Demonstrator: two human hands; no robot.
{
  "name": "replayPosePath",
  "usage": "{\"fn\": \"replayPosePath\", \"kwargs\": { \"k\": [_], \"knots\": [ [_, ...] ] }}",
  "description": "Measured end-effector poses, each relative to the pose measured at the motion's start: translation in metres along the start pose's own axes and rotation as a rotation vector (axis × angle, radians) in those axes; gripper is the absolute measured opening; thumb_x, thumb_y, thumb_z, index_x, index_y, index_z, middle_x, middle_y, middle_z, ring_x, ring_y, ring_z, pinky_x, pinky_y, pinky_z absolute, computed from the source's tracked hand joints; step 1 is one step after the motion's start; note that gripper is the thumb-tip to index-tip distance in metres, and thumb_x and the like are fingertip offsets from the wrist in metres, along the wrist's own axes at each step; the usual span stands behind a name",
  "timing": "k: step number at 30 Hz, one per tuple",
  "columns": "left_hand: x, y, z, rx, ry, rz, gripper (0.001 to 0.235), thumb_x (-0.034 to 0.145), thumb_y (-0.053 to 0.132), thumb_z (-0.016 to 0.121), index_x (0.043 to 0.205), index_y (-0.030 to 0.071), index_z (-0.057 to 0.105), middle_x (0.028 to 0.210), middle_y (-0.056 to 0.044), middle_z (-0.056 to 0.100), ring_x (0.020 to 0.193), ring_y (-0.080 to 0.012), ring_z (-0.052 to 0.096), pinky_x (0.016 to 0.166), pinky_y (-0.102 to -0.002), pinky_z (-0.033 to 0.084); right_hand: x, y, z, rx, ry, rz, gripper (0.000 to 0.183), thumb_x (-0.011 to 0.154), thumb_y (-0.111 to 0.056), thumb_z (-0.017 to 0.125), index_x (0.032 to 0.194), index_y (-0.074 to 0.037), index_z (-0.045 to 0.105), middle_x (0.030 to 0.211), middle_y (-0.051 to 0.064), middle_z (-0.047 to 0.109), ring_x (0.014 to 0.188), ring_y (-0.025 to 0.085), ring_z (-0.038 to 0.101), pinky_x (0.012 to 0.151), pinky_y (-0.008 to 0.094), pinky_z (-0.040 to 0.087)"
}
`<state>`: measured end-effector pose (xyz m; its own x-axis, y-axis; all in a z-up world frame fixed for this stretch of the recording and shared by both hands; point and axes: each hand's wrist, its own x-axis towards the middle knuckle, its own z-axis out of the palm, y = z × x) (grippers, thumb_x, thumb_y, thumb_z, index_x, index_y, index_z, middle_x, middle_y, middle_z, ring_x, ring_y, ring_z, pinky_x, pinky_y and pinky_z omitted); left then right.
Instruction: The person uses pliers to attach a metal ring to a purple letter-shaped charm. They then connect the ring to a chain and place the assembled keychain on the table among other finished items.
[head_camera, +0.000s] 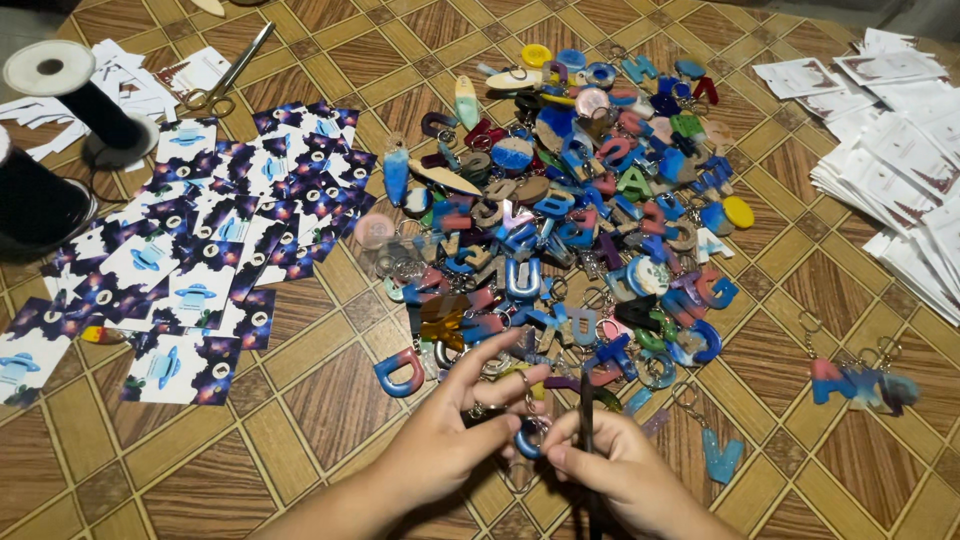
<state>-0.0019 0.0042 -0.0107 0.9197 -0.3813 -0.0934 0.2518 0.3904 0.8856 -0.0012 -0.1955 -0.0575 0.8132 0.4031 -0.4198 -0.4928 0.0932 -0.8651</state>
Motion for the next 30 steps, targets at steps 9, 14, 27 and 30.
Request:
{"fn": "replayPosePath", "kwargs": {
  "k": [9, 14, 27, 30],
  "knots": [
    [0.005, 0.007, 0.001, -0.219, 0.103, -0.228, 0.071, 0.071, 0.01, 0.062, 0.134, 0.017, 0.031, 0.127, -0.02, 0.052, 0.098, -0.0276, 0.064, 0.065, -0.028, 0.056, 0.002, 0.007, 0.0, 0.161, 0.072, 0.061, 0.009, 0.075, 0.001, 0.061, 0.083, 0.006, 0.06, 0.08, 0.013, 0.061, 0.05, 0.017, 0.043, 0.044, 0.028, 0.034],
    [0.004, 0.007, -0.002, -0.275, 0.086, -0.235, 0.072, 0.074, 0.005, 0.058, 0.136, 0.022, 0.026, 0.131, -0.018, 0.047, 0.104, -0.0285, 0.06, 0.069, -0.028, 0.055, -0.001, -0.006, 0.007, 0.335, -0.125, 0.03, 0.019, 0.073, -0.002, 0.06, 0.088, 0.002, 0.05, 0.064, 0.006, 0.039, 0.055, 0.015, 0.041, 0.049, 0.028, 0.034],
    [-0.001, 0.008, -0.001, -0.313, -0.043, -0.269, 0.076, 0.074, 0.002, 0.06, 0.138, 0.019, 0.023, 0.134, -0.018, 0.044, 0.103, -0.0277, 0.059, 0.067, -0.024, 0.056, -0.001, -0.008, 0.005, 0.215, 0.028, -0.087, 0.01, 0.077, -0.002, 0.061, 0.086, 0.001, 0.056, 0.061, 0.004, 0.045, 0.053, 0.016, 0.046, 0.047, 0.027, 0.036],
    [-0.001, 0.005, -0.001, -0.366, -0.056, -0.276, 0.074, 0.073, -0.002, 0.061, 0.137, 0.017, 0.028, 0.134, -0.021, 0.043, 0.106, -0.028, 0.058, 0.067, -0.025, 0.056, -0.002, -0.011, 0.007, 0.175, 0.078, -0.039, 0.013, 0.077, -0.003, 0.06, 0.089, 0.002, 0.061, 0.07, 0.009, 0.061, 0.057, 0.017, 0.054, 0.047, 0.027, 0.041]
  ]
}}
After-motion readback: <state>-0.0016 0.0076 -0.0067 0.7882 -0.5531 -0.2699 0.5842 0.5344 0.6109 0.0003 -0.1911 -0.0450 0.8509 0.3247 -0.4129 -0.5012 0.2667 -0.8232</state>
